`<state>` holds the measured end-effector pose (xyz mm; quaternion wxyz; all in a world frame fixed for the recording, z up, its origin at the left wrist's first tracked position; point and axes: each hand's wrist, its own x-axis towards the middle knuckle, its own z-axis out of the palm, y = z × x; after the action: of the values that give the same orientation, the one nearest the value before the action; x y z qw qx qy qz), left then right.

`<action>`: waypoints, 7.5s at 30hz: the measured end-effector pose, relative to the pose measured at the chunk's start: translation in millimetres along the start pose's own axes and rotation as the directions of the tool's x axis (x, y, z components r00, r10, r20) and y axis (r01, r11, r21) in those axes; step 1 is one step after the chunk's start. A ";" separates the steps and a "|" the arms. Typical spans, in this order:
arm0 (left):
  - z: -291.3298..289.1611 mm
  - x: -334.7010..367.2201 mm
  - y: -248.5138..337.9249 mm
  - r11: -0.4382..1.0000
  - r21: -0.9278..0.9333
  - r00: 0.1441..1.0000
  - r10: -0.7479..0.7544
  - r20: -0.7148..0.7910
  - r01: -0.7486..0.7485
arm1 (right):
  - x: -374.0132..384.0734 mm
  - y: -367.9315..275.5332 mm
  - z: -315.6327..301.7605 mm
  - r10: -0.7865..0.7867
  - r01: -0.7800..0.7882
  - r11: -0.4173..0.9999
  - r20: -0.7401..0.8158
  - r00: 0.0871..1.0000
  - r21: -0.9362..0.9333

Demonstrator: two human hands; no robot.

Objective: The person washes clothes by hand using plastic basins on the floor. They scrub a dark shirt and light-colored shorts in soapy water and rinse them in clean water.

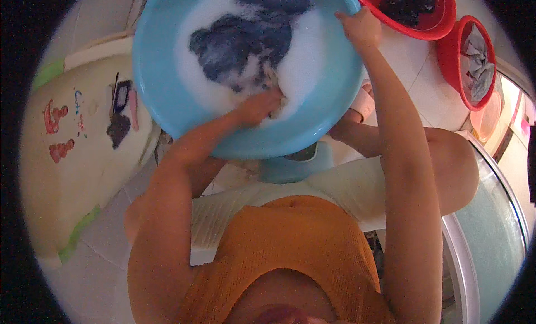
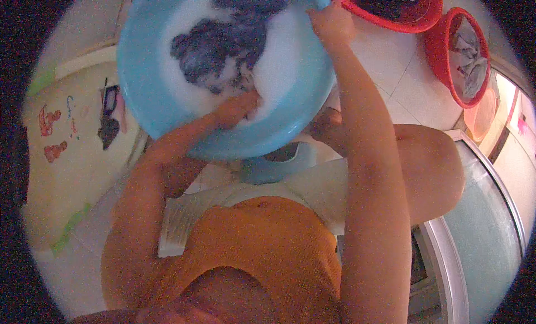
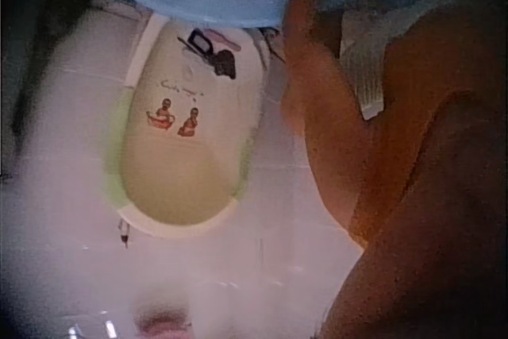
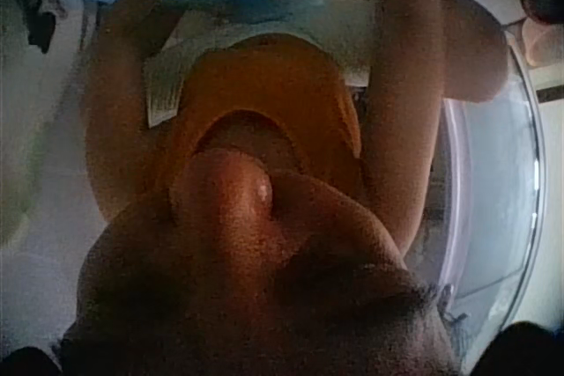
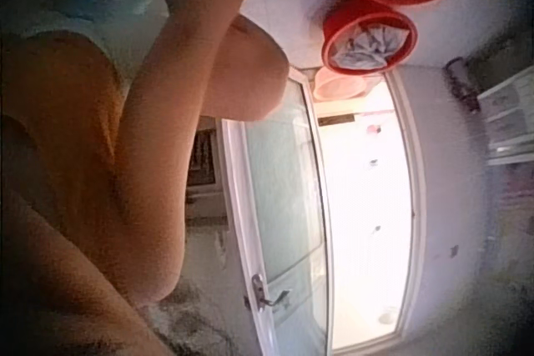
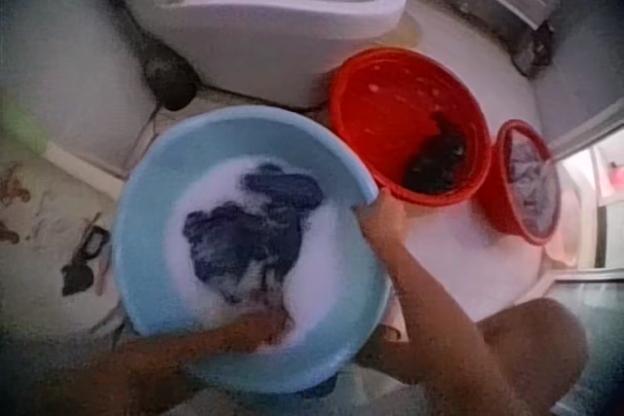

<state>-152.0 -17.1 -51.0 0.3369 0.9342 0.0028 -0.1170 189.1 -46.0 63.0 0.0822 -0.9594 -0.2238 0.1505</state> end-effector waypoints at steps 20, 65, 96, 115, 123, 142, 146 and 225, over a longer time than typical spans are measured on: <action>17.2 34.6 4.1 0.863 0.190 0.883 -0.464 -0.065 0.468 | -7.2 -7.4 -9.9 0.062 -0.065 0.994 0.039 0.997 0.084; -115.0 -54.2 39.4 0.625 0.273 0.630 -0.772 0.080 0.731 | 4.8 36.5 -4.6 -0.091 0.075 0.919 0.023 0.996 0.388; -112.3 -75.1 -64.8 0.114 -0.126 0.017 -0.804 -0.594 0.985 | -109.0 64.3 49.8 0.343 -0.253 0.720 -0.016 0.939 0.646; -23.9 65.1 93.6 0.917 -0.034 0.898 -0.397 -0.190 0.398 | -146.8 83.1 45.3 0.007 -0.044 0.883 0.081 0.997 0.468; -33.7 79.8 149.5 0.941 0.102 0.885 -0.260 -0.386 0.321 | -162.1 112.6 111.4 -0.092 0.022 0.996 0.992 0.090 0.090; -38.3 97.0 153.8 0.907 -0.029 0.904 -0.421 -0.065 0.420 | -156.7 135.5 32.2 -0.161 0.486 0.841 0.968 -0.193 0.237; -40.7 111.3 148.4 0.890 -0.069 0.891 -0.453 -0.025 0.451 | -129.3 158.8 14.1 -0.062 0.307 0.945 0.982 -0.180 0.115; 2.0 -13.4 103.0 0.643 -0.114 0.516 -0.697 -0.499 0.758 | -32.4 240.3 94.4 -0.115 0.261 0.965 0.895 0.432 -0.002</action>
<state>-156.9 -97.0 15.3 0.1879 0.8604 0.4737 -0.0012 227.9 -265.2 -71.8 -0.0981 -0.7113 -0.3490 0.6021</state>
